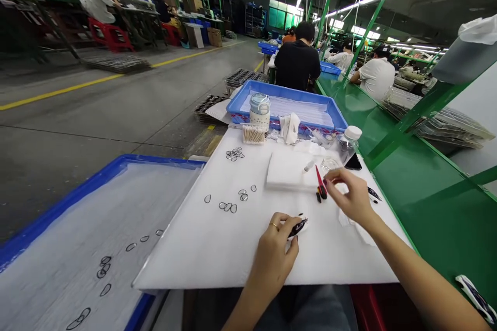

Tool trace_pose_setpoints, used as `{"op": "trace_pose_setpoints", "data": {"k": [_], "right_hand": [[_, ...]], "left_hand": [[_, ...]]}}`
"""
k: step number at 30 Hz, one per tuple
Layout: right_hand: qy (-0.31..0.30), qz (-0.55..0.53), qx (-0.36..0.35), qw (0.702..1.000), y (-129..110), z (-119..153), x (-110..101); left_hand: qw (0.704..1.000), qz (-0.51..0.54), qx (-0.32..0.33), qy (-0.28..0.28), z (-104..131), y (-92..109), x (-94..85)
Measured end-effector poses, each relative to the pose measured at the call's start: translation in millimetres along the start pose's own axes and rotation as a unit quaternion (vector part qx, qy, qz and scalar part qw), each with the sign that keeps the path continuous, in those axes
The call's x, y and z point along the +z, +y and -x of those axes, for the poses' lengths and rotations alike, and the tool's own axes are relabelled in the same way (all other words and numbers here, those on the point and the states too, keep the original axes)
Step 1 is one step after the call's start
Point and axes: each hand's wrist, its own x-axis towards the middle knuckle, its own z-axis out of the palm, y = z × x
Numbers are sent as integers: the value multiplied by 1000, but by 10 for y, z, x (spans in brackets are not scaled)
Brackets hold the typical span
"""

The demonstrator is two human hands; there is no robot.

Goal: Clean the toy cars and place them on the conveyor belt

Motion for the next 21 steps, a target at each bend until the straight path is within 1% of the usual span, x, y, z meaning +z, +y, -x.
{"op": "trace_pose_setpoints", "data": {"k": [1,2,3,4,6,7,9,10,11,12,13,14,15,16,18,20,21], "right_hand": [[20,-12,40,999,36,-76,-2],[9,-27,70,997,58,-145,10],[-28,-44,96,994,68,-204,38],[-79,-53,117,989,69,-252,79],[-162,-41,144,975,61,-323,179],[-183,-27,151,971,60,-351,226],[-186,-10,163,969,72,-400,284],[-179,-15,169,969,83,-420,288],[-174,-23,175,969,91,-433,274],[-164,-39,179,969,92,-432,244],[-143,-68,176,972,81,-413,204],[-113,-113,168,973,56,-369,160],[-75,-168,159,970,17,-298,119],[-31,-227,151,962,-32,-201,89],[48,-335,147,930,-140,59,77],[93,-393,165,900,-228,354,133],[97,-407,181,890,-260,493,177]], "left_hand": [[1000,-18,2,12,11,-6,21],[999,-44,3,27,27,-13,46],[996,-80,2,43,48,-22,72],[991,-123,1,60,75,-32,98],[975,-206,15,86,132,-50,131],[967,-234,27,93,159,-53,132],[965,-243,42,92,196,-40,88],[972,-221,44,71,205,-20,42],[982,-182,43,27,205,8,-16],[990,-130,43,-32,198,43,-80],[992,-77,44,-93,185,80,-142],[988,-35,46,-141,167,115,-195],[985,-14,45,-166,145,146,-230],[985,-13,41,-168,123,170,-242],[990,-51,22,-133,81,194,-192],[991,-87,1,-101,53,198,-72],[992,-96,-7,-85,46,197,-4]]}}
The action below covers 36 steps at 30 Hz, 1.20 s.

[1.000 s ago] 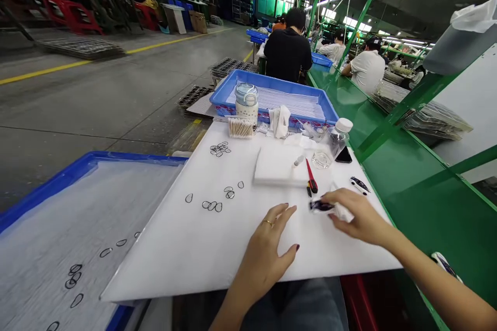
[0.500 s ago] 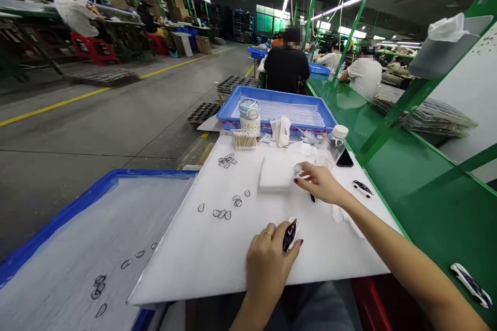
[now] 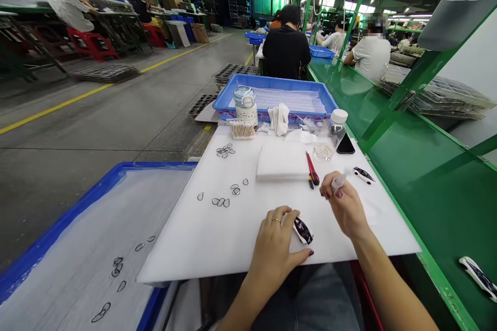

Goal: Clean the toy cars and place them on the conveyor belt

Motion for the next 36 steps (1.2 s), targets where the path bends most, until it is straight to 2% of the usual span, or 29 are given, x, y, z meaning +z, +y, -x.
{"op": "trace_pose_setpoints", "data": {"k": [4,6,8,9,11,13,17,20,26,36], "right_hand": [[-49,17,107,993,152,357,29],[-54,-15,87,995,166,405,39],[16,-44,36,998,164,398,54],[63,-35,33,997,159,385,66],[111,14,81,990,129,362,95],[103,15,119,987,39,351,128],[57,-141,58,987,-290,327,206],[5,-205,60,977,-442,284,285],[33,-268,91,958,-363,258,396],[47,-232,97,967,-360,262,410]], "left_hand": [[999,36,-1,41,-16,54,157],[996,89,9,24,-6,78,144],[990,139,6,10,-6,99,102],[988,156,-2,9,-12,109,81],[984,174,-24,11,-33,129,57],[983,176,-45,8,-57,151,57],[982,176,-73,11,-79,183,79],[981,178,-74,19,-76,188,81],[983,172,-64,21,-77,178,79],[985,162,-51,34,-67,160,97]]}}
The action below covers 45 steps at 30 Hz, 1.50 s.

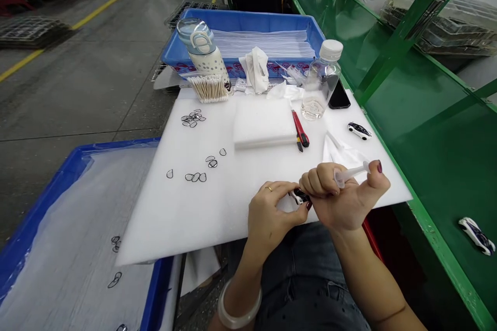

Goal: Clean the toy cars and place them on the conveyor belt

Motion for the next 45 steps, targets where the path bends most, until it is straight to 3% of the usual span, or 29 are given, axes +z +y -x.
{"op": "trace_pose_setpoints", "data": {"k": [14,40,45], "right_hand": [[4,5,-37,999,35,44,10],[99,69,-66,991,68,98,123],[6,149,-62,987,-106,67,150]], "left_hand": [[1000,6,-13,0,15,8,-7],[1000,-25,-2,-5,12,12,-6],[999,-44,14,-6,20,6,-22]]}}
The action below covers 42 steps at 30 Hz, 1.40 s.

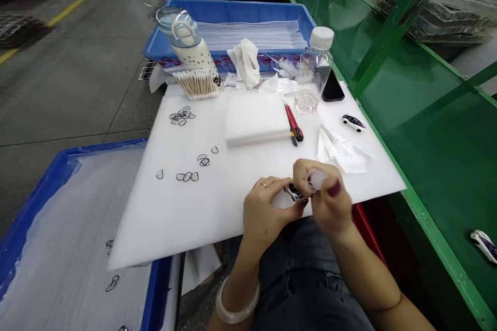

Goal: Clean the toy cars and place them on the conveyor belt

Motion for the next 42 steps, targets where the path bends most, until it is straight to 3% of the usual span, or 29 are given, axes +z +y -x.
{"op": "trace_pose_setpoints", "data": {"k": [2,4,5,9,12,15,17,19,21,25,30,32,35,38,40,42], "right_hand": [[2,-13,-88,996,-66,-239,30],[43,-32,-158,986,-6,-604,83],[57,-19,-140,988,81,-807,107],[-16,96,-17,995,573,-1408,77],[1,147,-49,988,702,-1404,-152],[55,222,-116,966,555,-1178,-551],[98,373,-67,920,442,-1050,-842],[124,514,8,849,390,-972,-1077],[113,572,52,811,389,-931,-1219],[76,546,69,832,365,-884,-1300],[63,452,116,882,123,-696,-1297],[14,408,139,902,-15,-539,-1225],[-137,318,168,923,-231,-278,-1033],[-256,238,173,921,-399,-96,-878],[-261,178,181,931,-440,-33,-864],[-219,124,194,948,-403,11,-914]], "left_hand": [[1000,-8,22,-15,21,-13,-8],[997,-35,44,-43,47,-30,-19],[996,-52,52,-58,59,-40,-25],[988,-102,84,-78,88,-91,-34],[985,-127,107,-52,100,-141,-5],[980,-158,120,-1,108,-184,42],[977,-173,122,14,109,-201,65],[976,-182,121,12,109,-206,75],[975,-189,117,6,110,-202,74],[976,-190,109,5,120,-197,65],[979,-162,119,15,121,-222,60],[981,-130,141,40,100,-198,59],[982,-49,174,55,46,-62,57],[981,85,171,-47,-6,148,48],[963,191,129,-138,-21,256,38],[938,280,61,-193,-18,298,28]]}}
